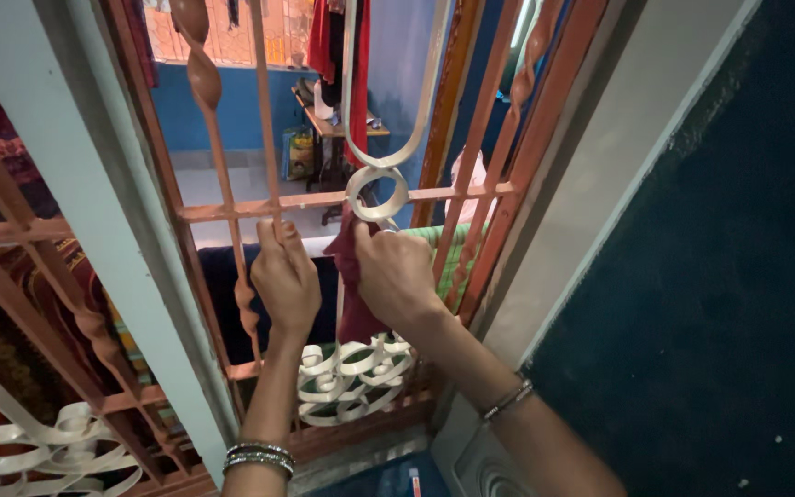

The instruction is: The person wipes a metal window grille with a maroon cloth. They systematically clean the vertical bars and decorative white elements of the grille, moving the cloth up and down along the surface.

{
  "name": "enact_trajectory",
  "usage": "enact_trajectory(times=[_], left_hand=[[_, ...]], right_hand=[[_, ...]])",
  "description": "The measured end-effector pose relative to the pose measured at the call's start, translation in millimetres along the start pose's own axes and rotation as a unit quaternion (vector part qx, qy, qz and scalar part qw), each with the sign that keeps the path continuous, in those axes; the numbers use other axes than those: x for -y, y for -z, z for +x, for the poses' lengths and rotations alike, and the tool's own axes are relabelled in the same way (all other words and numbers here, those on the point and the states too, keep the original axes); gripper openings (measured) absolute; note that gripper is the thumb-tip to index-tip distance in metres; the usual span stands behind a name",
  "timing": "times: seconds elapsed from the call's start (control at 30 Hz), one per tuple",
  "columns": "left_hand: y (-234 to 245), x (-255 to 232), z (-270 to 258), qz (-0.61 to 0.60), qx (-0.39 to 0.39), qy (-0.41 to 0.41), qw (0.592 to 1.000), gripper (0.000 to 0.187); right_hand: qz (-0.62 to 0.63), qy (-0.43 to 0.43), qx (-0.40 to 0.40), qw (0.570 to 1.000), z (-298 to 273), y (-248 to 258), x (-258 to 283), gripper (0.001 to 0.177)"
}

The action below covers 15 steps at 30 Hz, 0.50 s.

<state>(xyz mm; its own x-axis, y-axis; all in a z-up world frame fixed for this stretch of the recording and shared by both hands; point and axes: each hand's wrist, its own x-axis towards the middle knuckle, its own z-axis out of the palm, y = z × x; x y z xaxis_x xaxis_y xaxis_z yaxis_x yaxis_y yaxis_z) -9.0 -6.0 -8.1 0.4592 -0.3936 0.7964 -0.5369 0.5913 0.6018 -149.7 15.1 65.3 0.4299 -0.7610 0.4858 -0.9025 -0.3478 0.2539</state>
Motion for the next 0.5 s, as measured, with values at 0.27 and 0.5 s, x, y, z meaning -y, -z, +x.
enact_trajectory(times=[0.27,0.5], left_hand=[[-0.6,3.7,1.2,0.019,-0.014,-0.028,0.999,0.029],[0.0,1.3,5.7,-0.011,-0.003,0.005,1.000,0.031]], right_hand=[[0.119,-0.022,-0.034,0.992,-21.8,15.3,6.4,0.047],[0.140,-0.007,-0.033,0.990,-14.6,16.0,1.3,0.074]])
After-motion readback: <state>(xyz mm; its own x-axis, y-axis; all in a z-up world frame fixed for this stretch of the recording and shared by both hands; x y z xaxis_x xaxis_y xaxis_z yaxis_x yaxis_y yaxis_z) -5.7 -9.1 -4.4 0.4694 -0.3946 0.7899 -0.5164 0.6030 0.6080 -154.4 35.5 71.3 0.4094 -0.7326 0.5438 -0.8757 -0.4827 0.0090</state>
